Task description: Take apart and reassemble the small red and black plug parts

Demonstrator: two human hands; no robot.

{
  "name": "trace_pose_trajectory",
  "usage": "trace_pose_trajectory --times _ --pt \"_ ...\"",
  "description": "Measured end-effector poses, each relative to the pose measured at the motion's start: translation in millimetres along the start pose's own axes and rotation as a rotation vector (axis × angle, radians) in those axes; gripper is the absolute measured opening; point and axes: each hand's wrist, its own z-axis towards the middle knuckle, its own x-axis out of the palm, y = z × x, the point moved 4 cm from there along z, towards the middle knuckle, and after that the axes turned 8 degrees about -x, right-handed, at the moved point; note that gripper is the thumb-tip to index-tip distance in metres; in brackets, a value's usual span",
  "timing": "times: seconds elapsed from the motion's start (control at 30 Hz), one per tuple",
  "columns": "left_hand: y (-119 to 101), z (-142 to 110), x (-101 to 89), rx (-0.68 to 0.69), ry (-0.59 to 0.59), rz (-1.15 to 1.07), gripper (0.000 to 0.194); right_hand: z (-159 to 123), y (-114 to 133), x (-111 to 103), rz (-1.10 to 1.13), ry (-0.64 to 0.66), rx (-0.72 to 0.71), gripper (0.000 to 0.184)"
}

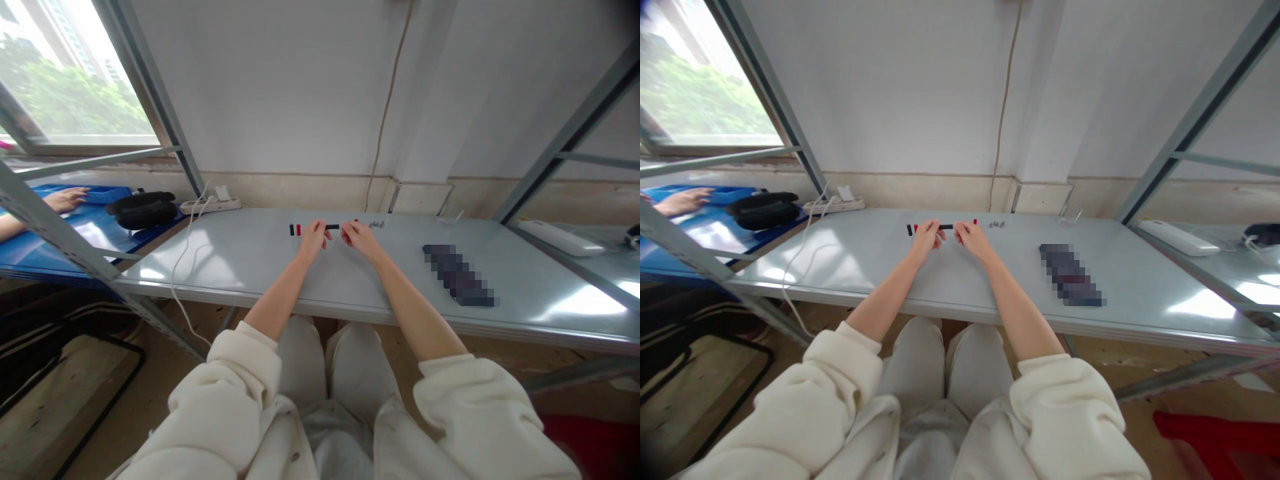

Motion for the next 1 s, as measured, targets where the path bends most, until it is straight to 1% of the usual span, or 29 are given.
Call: trace_pose_trajectory --times 0.07,0.17,0.43,0.57,0.67,0.83,0.9,1.0 --pt "0.7 0.6 -1.8 0.002 -0.027 -0.007 0.025 1.2 -2.4 1.1 -0.011 0.013 -0.027 0.047" --pt "1.0 0.4 -2.0 0.007 -0.028 -0.008 0.026 2.2 -3.4 0.5 -0.053 0.016 -0.066 0.044" --pt "0.8 0.7 -5.0 0.010 -0.070 0.014 0.025 0.5 5.2 -3.1 -0.141 0.014 -0.159 0.030" --pt "-0.6 -0.1 -7.3 0.008 -0.101 -0.003 0.025 -0.6 6.1 -5.8 -0.163 -0.020 -0.198 0.028" --pt "-0.9 -0.3 -8.3 0.016 -0.117 -0.020 0.025 -1.2 4.9 -5.9 -0.180 -0.018 -0.193 0.029" --pt "-3.8 -1.9 -6.2 0.043 -0.074 -0.063 0.032 -1.8 3.0 -4.8 -0.278 -0.009 -0.193 0.023" --pt "-6.8 -3.9 -3.8 0.048 -0.024 -0.097 0.034 -1.8 2.2 -5.3 -0.305 -0.021 -0.210 0.021" --pt "-10.3 -6.6 1.3 0.063 0.079 -0.135 0.031 -1.8 0.4 -6.2 -0.322 -0.049 -0.225 0.018"
